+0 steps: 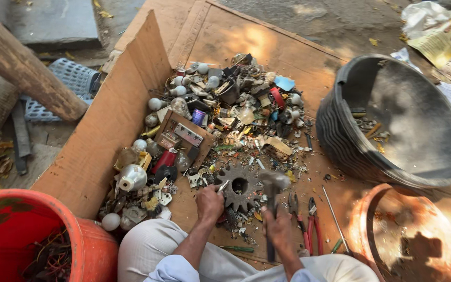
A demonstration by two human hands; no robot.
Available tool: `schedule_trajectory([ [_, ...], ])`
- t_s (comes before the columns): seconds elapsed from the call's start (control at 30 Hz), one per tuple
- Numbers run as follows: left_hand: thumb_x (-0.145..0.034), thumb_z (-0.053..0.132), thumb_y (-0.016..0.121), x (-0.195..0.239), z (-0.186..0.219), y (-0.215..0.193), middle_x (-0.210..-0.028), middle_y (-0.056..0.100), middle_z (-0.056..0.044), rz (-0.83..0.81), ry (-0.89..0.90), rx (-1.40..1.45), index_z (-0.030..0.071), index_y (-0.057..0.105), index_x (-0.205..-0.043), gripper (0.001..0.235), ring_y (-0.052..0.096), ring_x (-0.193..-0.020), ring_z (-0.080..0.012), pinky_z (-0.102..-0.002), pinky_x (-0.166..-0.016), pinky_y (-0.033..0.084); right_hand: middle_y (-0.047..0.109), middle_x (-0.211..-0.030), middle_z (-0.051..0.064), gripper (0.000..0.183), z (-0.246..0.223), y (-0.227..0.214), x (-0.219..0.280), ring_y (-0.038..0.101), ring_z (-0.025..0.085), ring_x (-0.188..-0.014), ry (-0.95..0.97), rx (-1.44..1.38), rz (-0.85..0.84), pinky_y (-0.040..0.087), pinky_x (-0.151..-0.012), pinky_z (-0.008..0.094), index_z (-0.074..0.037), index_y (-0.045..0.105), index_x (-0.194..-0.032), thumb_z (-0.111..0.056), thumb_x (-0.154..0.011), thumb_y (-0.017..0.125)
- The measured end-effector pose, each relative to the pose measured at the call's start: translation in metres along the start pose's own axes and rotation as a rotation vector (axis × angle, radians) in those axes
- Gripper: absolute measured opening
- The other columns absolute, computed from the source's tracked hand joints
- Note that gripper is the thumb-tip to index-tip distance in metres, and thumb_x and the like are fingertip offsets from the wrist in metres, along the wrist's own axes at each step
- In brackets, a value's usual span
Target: The person sits on the ground and uses a hammer and pliers to break apart a metal gear and other electronic components. They repeatedly strike the gear to separate parts and use pliers to pull out wires or small pieces, placing debris into a nearby bucket.
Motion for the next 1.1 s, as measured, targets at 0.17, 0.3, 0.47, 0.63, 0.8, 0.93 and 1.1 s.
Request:
schedule_trajectory([
  [0.17, -0.088, 0.018, 0.073, 0.006, 0.014, -0.003, -0.093, 0.075, -0.02, 0.008, 0.117, -0.104, 0.007, 0.077, -0.105, 0.02, 0.074, -0.084, -0.0347, -0.045, -0.077, 0.06, 0.066, -0.065, 0.014, 0.039, -0.032, 0.033, 0.018, 0.066, 0.029, -0.055, -0.24, 0.469, -0.007, 0.049, -0.054, 0.043, -0.009, 0.065, -0.113, -0.041, -0.09, 0.069],
  [0.3, -0.091, 0.018, 0.072, 0.005, 0.017, -0.002, -0.091, 0.074, -0.02, -0.02, 0.146, -0.14, 0.004, 0.077, -0.095, 0.015, 0.073, -0.082, -0.0345, -0.047, -0.077, 0.059, 0.069, -0.071, 0.017, 0.045, -0.052, 0.042, 0.032, 0.07, 0.034, -0.059, -0.502, 0.39, 0.009, 0.051, -0.054, 0.046, -0.005, 0.062, -0.118, -0.039, -0.089, 0.067],
  [0.47, -0.091, 0.017, 0.07, 0.005, 0.014, 0.003, -0.086, 0.074, -0.016, -0.024, 0.195, -0.143, 0.004, 0.075, -0.094, 0.014, 0.074, -0.077, -0.0303, -0.045, -0.071, 0.06, 0.07, -0.071, 0.019, 0.038, -0.041, 0.052, 0.016, 0.07, 0.039, -0.065, -0.469, 0.627, -0.039, 0.051, -0.058, 0.05, -0.006, 0.059, -0.112, -0.039, -0.094, 0.067],
  [0.63, -0.096, 0.015, 0.065, 0.003, 0.012, 0.008, -0.085, 0.075, -0.016, -0.092, 0.189, -0.14, 0.005, 0.073, -0.099, 0.013, 0.075, -0.074, -0.0273, -0.042, -0.065, 0.062, 0.069, -0.068, 0.02, 0.037, -0.037, 0.051, 0.015, 0.069, 0.042, -0.064, -0.546, 0.597, 0.023, 0.052, -0.056, 0.052, -0.008, 0.059, -0.107, -0.038, -0.089, 0.072],
  [0.8, -0.094, 0.014, 0.065, 0.003, 0.014, 0.007, -0.088, 0.074, -0.018, -0.042, 0.222, -0.163, 0.003, 0.074, -0.091, 0.014, 0.074, -0.078, -0.0318, -0.046, -0.069, 0.061, 0.068, -0.07, 0.018, 0.041, -0.038, 0.05, 0.018, 0.069, 0.041, -0.065, -0.611, 0.548, 0.03, 0.051, -0.057, 0.051, -0.005, 0.057, -0.111, -0.038, -0.091, 0.069],
  [0.93, -0.094, 0.016, 0.067, 0.004, 0.018, 0.003, -0.092, 0.073, -0.019, -0.021, 0.239, -0.113, 0.003, 0.072, -0.094, 0.014, 0.074, -0.081, -0.035, -0.048, -0.072, 0.06, 0.072, -0.074, 0.015, 0.037, -0.024, 0.049, 0.002, 0.072, 0.036, -0.073, -0.241, 0.683, -0.103, 0.053, -0.068, 0.048, -0.011, 0.064, -0.109, -0.043, -0.091, 0.067],
  [1.1, -0.09, 0.014, 0.07, 0.003, 0.014, 0.009, -0.092, 0.073, -0.019, 0.024, 0.32, -0.183, 0.002, 0.07, -0.09, 0.012, 0.072, -0.082, -0.0354, -0.048, -0.073, 0.058, 0.071, -0.078, 0.016, 0.042, -0.033, 0.033, 0.021, 0.071, 0.037, -0.071, -0.356, 0.488, 0.035, 0.054, -0.067, 0.047, -0.009, 0.065, -0.107, -0.047, -0.09, 0.066],
])
Point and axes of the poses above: each hand's wrist, its own x-axis away from the middle knuckle, its own y-axis out of the palm, z = x × y, the point moved 7 cm from there along -x, towards the middle knuckle
